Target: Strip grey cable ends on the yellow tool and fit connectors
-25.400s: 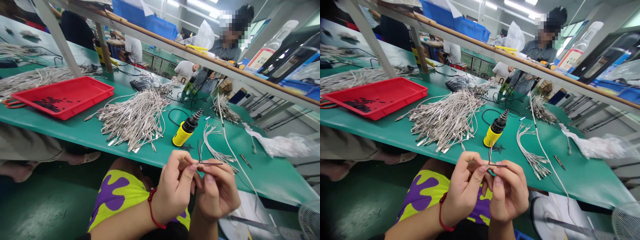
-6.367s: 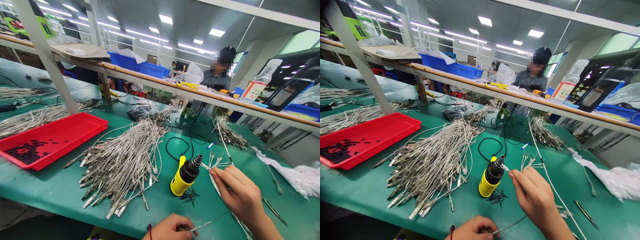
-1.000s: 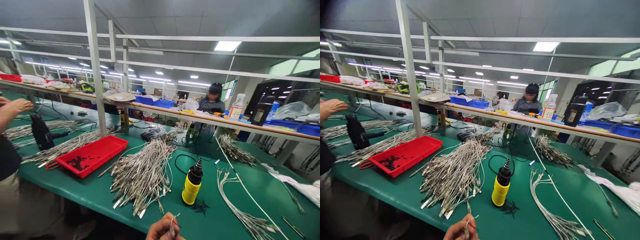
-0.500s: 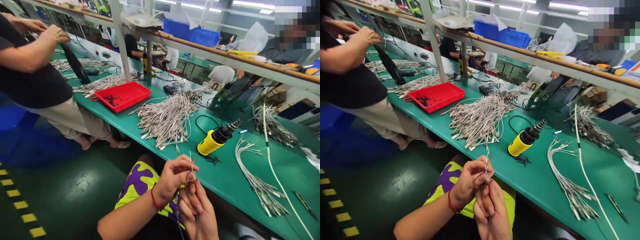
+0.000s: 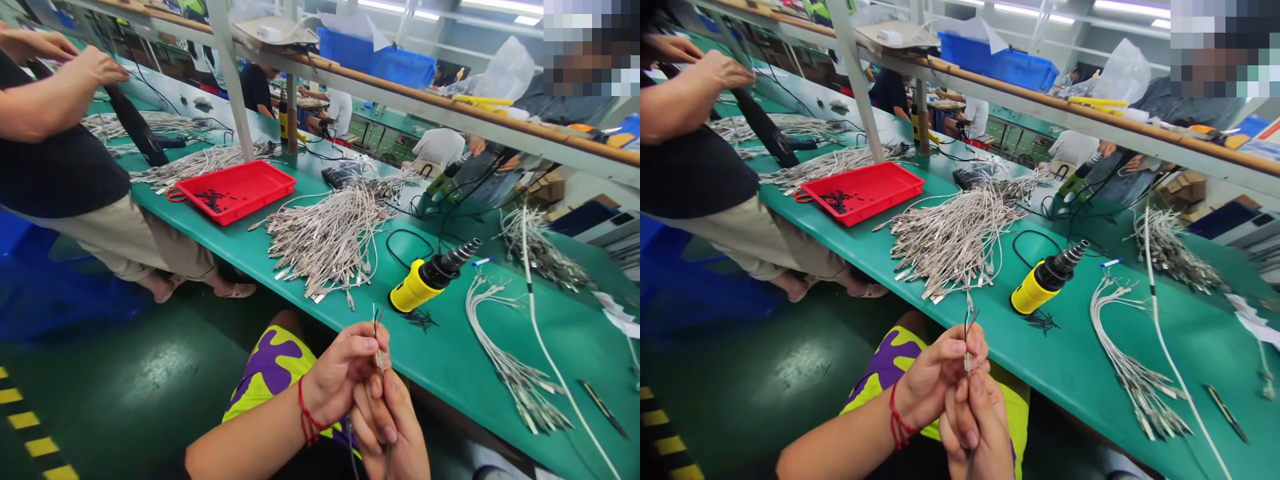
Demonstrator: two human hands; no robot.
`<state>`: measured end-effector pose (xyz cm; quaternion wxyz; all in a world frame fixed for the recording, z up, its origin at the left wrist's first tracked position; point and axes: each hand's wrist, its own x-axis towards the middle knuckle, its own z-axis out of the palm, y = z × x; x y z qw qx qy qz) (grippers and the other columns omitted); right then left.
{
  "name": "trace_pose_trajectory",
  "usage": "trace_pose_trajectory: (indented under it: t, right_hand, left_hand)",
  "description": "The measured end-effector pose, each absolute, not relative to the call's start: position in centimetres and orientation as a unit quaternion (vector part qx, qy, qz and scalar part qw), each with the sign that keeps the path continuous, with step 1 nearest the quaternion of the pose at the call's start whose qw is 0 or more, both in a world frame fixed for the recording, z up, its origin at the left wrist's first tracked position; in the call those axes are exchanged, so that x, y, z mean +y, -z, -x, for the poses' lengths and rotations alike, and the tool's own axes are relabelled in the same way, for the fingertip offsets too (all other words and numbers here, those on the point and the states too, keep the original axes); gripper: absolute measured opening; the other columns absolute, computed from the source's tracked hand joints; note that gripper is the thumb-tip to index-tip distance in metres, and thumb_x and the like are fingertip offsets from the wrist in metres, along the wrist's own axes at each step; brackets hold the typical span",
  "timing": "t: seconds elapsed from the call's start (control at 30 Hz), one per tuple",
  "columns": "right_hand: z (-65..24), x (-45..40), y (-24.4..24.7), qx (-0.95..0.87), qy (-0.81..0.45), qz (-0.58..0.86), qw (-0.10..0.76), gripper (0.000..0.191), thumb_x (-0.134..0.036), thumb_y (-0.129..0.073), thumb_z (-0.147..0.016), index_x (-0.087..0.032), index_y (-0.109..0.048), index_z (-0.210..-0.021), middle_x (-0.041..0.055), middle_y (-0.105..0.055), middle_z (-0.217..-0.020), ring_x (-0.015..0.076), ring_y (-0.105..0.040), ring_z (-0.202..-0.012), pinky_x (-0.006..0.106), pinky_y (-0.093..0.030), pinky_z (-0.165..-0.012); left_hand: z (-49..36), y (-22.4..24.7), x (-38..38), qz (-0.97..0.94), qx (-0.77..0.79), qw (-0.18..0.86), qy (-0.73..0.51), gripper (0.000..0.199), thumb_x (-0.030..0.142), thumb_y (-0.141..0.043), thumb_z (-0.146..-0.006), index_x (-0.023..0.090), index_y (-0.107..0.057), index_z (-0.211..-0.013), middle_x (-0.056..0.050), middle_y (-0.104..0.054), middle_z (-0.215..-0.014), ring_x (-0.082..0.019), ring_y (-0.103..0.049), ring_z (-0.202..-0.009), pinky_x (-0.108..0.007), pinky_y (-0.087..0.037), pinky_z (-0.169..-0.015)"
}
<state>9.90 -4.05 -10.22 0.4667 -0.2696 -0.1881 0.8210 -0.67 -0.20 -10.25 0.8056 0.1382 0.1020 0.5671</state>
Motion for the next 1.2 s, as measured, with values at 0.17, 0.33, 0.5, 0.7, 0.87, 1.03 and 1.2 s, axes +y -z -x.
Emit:
trace_pose_trajectory:
  t: [0.17,0.33,0.5,0.7,0.87,1.03,1.2]
  right_hand:
    - [-10.1,-3.5,10.6,-0.16,-0.826,0.271,0.467,0.027,-0.042,-0.069,-0.094,-0.019,-0.068,-0.078,-0.0127,-0.024,-0.045,0.0021,-0.009,-0.037,0.014,-0.017,-0.034]
    - [-9.5,-3.1,10.3,-0.137,-0.825,0.281,0.471,0.027,-0.042,-0.077,-0.088,-0.019,-0.068,-0.076,-0.0136,-0.022,-0.044,0.002,-0.006,-0.038,0.014,-0.017,-0.033]
    - [-9.0,-3.2,9.9,-0.125,-0.82,0.295,0.474,0.027,-0.041,-0.082,-0.083,-0.019,-0.069,-0.073,-0.0135,-0.022,-0.044,0.0022,-0.006,-0.038,0.015,-0.016,-0.033]
    - [-9.0,-3.1,10.5,-0.108,-0.821,0.304,0.472,0.027,-0.041,-0.083,-0.082,-0.019,-0.068,-0.075,-0.0137,-0.022,-0.044,0.0027,-0.006,-0.039,0.014,-0.017,-0.033]
    - [-9.0,-3.1,10.9,-0.097,-0.829,0.3,0.462,0.026,-0.039,-0.08,-0.085,-0.019,-0.067,-0.077,-0.0137,-0.022,-0.045,0.003,-0.007,-0.039,0.014,-0.019,-0.034]
    - [-9.0,-3.4,11.1,-0.097,-0.83,0.293,0.464,0.025,-0.038,-0.08,-0.086,-0.018,-0.067,-0.077,-0.0137,-0.024,-0.045,0.003,-0.005,-0.041,0.013,-0.018,-0.034]
    - [-9.2,-2.9,12.6,-0.112,-0.858,0.253,0.434,0.024,-0.04,-0.08,-0.086,-0.019,-0.07,-0.08,-0.0139,-0.025,-0.044,0.0034,-0.005,-0.039,0.015,-0.017,-0.032]
  left_hand:
    - [0.2,10.8,0.0,-0.143,0.165,0.768,-0.602,0.022,0.027,-0.078,-0.08,0.014,-0.066,-0.094,0.0,-0.06,-0.071,-0.008,-0.057,-0.054,-0.015,-0.041,-0.047]
    - [0.1,10.6,0.1,-0.139,0.196,0.738,-0.631,0.027,0.027,-0.079,-0.081,0.016,-0.067,-0.103,0.002,-0.06,-0.068,-0.006,-0.054,-0.051,-0.014,-0.042,-0.047]
    - [0.3,10.0,0.2,-0.149,0.228,0.685,-0.676,0.018,0.02,-0.083,-0.074,0.016,-0.07,-0.085,0.001,-0.059,-0.075,-0.008,-0.056,-0.061,-0.016,-0.046,-0.052]
    - [0.6,10.0,0.0,-0.178,0.28,0.672,-0.662,0.016,0.025,-0.078,-0.083,0.016,-0.073,-0.096,0.001,-0.061,-0.069,-0.008,-0.054,-0.055,-0.017,-0.044,-0.051]
    - [1.1,9.8,0.0,-0.192,0.331,0.648,-0.659,0.015,0.026,-0.075,-0.086,0.012,-0.075,-0.093,-0.001,-0.061,-0.069,-0.008,-0.053,-0.06,-0.016,-0.044,-0.055]
    - [1.9,10.0,0.4,-0.119,0.253,0.749,-0.6,0.013,0.023,-0.073,-0.086,0.011,-0.073,-0.09,-0.002,-0.06,-0.075,-0.007,-0.054,-0.06,-0.017,-0.043,-0.055]
    - [2.7,11.4,1.5,-0.116,0.217,0.768,-0.591,0.019,0.029,-0.072,-0.088,0.01,-0.071,-0.084,-0.002,-0.06,-0.075,-0.008,-0.053,-0.057,-0.02,-0.045,-0.056]
